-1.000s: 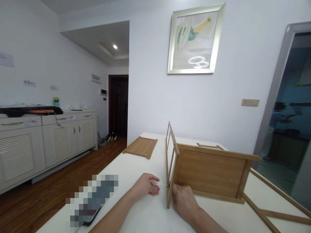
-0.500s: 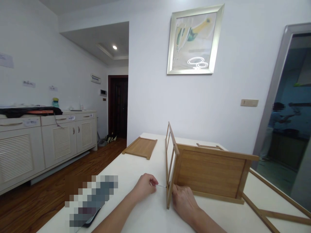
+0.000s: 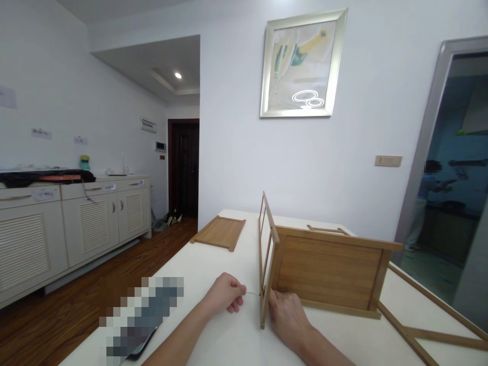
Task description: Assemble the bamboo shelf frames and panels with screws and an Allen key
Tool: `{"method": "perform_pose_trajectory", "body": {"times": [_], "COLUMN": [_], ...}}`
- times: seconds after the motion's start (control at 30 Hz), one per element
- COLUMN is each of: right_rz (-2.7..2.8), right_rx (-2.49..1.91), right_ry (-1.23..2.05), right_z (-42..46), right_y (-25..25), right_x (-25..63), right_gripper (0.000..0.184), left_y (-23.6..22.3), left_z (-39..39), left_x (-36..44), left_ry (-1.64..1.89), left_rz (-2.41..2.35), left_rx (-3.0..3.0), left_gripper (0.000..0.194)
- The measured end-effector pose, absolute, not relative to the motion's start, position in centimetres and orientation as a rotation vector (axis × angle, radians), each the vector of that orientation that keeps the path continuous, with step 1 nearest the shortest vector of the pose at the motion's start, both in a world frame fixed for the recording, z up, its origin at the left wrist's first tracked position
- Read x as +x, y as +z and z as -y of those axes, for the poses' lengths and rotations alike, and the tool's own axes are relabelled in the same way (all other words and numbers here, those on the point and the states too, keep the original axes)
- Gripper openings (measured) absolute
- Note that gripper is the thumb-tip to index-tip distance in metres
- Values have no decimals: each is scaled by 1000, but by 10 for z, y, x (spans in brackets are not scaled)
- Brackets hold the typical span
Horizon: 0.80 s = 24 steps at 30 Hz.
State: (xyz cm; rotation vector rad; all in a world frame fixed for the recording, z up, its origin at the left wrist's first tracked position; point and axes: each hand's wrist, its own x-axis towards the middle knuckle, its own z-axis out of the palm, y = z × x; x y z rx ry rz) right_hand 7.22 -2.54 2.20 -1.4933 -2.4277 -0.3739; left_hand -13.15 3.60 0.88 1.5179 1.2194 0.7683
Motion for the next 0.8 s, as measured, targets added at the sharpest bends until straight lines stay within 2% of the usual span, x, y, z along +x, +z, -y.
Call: {"method": "perform_pose_trajectory", "body": {"times": [0.13,0.4,0.53,0.6,0.8], "right_rz": [2422,2420,2414,2413,2414], "right_rx": [-1489,-1484,-1482,-1481,-1480], "right_ry": [-378,-380,-381,-381,-389], "right_z": [25,25,26,25,24], "right_y": [22,21,21,21,19], "right_x": [72,72,72,72,72], "right_gripper": [38,37,36,34,30], "left_y": [7,3,1,1,3], "left_z": [-37,-40,-43,-43,-42], "left_x": [-129,-128,-128,-128,-126], "left_ry": [824,953,1011,1031,1037], "left_rz": [-1245,-1244,-1239,-1250,-1323], "left_rx": [1432,1423,1456,1485,1586], "left_gripper": [33,20,41,44,17]}}
